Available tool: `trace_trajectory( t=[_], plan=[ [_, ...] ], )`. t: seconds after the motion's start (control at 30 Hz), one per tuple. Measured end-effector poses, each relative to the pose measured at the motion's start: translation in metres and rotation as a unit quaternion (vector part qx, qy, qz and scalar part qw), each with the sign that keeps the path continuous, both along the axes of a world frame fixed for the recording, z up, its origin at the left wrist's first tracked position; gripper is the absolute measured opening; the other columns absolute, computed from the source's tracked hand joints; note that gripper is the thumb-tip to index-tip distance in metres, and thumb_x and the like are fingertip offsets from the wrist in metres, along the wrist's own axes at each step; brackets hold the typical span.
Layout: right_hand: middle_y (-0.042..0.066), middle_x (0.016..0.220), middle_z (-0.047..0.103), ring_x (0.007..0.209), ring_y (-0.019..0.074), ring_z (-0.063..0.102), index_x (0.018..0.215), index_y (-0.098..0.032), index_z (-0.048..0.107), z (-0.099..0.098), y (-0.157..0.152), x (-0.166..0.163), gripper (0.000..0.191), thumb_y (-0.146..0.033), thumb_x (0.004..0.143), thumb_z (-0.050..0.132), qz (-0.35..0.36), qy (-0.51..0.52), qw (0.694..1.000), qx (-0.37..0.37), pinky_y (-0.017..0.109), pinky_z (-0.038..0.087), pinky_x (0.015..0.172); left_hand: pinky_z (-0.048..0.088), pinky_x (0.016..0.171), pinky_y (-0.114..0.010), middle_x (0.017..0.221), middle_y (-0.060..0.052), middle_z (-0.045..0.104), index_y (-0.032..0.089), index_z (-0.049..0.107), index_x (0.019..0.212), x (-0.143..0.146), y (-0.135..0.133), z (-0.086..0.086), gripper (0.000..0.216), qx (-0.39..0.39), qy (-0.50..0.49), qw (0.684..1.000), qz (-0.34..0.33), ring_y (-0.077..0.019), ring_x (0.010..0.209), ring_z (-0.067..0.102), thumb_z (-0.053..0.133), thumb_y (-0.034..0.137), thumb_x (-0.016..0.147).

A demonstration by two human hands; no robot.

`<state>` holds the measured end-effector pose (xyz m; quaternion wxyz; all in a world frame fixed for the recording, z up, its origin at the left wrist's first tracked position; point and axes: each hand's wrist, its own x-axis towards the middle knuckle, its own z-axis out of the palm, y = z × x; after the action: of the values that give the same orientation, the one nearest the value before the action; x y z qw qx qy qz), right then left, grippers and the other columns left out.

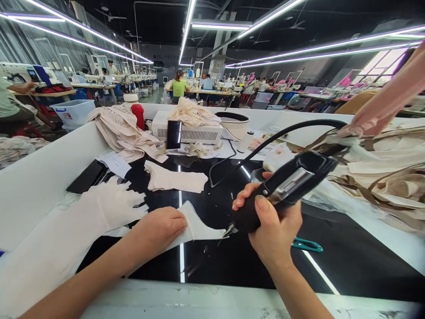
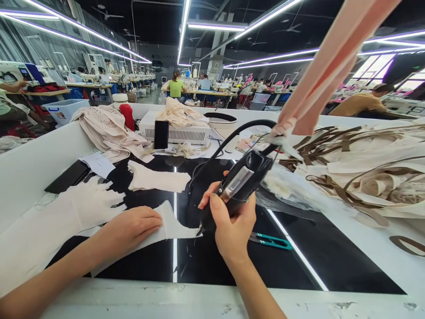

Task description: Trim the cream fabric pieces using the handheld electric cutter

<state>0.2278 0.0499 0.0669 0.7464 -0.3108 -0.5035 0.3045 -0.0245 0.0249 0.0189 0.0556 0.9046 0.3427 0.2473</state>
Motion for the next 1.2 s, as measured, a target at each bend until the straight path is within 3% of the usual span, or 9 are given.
trace_trajectory(
  t=[0.13,0.27,0.33,0.5,0.63,0.8,0.87,1.0,1.2],
  plan=[
    [-0.007,0.08,0.072,0.057,0.0155,0.068,0.115,-0.03,0.068,0.001,0.011,0.002,0.04,-0.045,0.089,0.094,-0.013,0.002,1.0,0.0,0.03,0.062,0.054,0.061,0.086,-0.032,0.107,-0.005,0.079,0.018,0.081,0.102,0.008,-0.011,0.004,0.027,-0.093,0.066,0.993,0.043,-0.0221,0.096,0.076,0.059,0.005,0.112],
    [-0.006,0.082,0.074,0.057,0.0149,0.068,0.114,-0.031,0.068,0.003,0.009,-0.006,0.038,-0.045,0.09,0.094,0.013,0.012,1.0,0.006,0.029,0.061,0.055,0.054,0.08,-0.027,0.102,0.0,0.078,0.022,0.082,0.098,0.018,-0.024,0.024,0.025,-0.267,0.059,0.959,0.076,-0.0177,0.091,0.077,0.065,0.016,0.114],
    [-0.006,0.081,0.075,0.057,0.0141,0.068,0.108,-0.03,0.068,0.003,0.005,-0.011,0.032,-0.042,0.091,0.092,0.026,0.007,1.0,0.004,0.028,0.061,0.055,0.053,0.079,-0.027,0.095,0.002,0.077,0.022,0.081,0.091,0.02,-0.027,0.034,0.03,-0.315,0.071,0.941,0.099,-0.0173,0.087,0.076,0.065,0.019,0.116],
    [-0.007,0.078,0.075,0.056,0.0131,0.068,0.1,-0.029,0.063,0.005,-0.001,-0.023,0.029,-0.038,0.088,0.088,0.051,0.006,0.999,-0.01,0.026,0.061,0.054,0.059,0.092,-0.032,0.109,0.0,0.08,0.022,0.079,0.109,0.018,-0.018,0.043,0.019,-0.263,0.075,0.955,0.117,-0.0217,0.103,0.079,0.065,0.01,0.113],
    [-0.008,0.076,0.072,0.056,0.014,0.067,0.103,-0.03,0.058,0.007,-0.003,-0.028,0.034,-0.039,0.086,0.086,0.063,0.012,0.998,-0.029,0.027,0.061,0.054,0.059,0.117,-0.037,0.136,-0.005,0.08,0.022,0.073,0.117,0.022,0.001,0.037,0.025,-0.197,0.034,0.98,0.006,-0.0254,0.132,0.075,0.082,0.003,0.103],
    [-0.008,0.075,0.069,0.056,0.0144,0.065,0.103,-0.03,0.057,0.006,-0.003,-0.032,0.035,-0.04,0.086,0.085,0.065,0.01,0.997,-0.047,0.028,0.059,0.055,0.055,0.129,-0.052,0.153,-0.011,0.074,0.024,0.071,0.123,0.027,0.024,0.027,0.039,-0.217,0.039,0.972,-0.075,-0.0327,0.152,0.066,0.097,0.016,0.096],
    [-0.008,0.076,0.069,0.057,0.0142,0.064,0.103,-0.029,0.057,0.006,-0.003,-0.033,0.033,-0.04,0.087,0.084,0.064,0.007,0.997,-0.043,0.029,0.058,0.055,0.05,0.133,-0.061,0.155,-0.012,0.073,0.025,0.072,0.124,0.026,0.028,0.026,0.039,-0.233,0.067,0.967,-0.071,-0.0364,0.156,0.063,0.098,0.02,0.096],
    [-0.007,0.077,0.067,0.059,0.0138,0.06,0.102,-0.029,0.059,0.007,-0.003,-0.036,0.029,-0.038,0.089,0.083,0.069,-0.001,0.997,-0.024,0.029,0.054,0.057,0.027,0.142,-0.075,0.156,-0.009,0.073,0.026,0.071,0.12,0.023,0.027,0.028,0.035,-0.264,0.103,0.958,-0.038,-0.0377,0.166,0.052,0.097,0.02,0.097],
    [-0.004,0.081,0.067,0.067,0.016,0.06,0.1,-0.029,0.06,0.011,-0.005,-0.045,0.028,-0.037,0.087,0.083,0.087,0.005,0.995,-0.037,0.029,0.053,0.057,0.018,0.143,-0.079,0.151,-0.007,0.075,0.027,0.069,0.119,0.017,0.024,0.028,0.035,-0.275,0.128,0.953,0.001,-0.039,0.167,0.05,0.095,0.018,0.097]
  ],
)
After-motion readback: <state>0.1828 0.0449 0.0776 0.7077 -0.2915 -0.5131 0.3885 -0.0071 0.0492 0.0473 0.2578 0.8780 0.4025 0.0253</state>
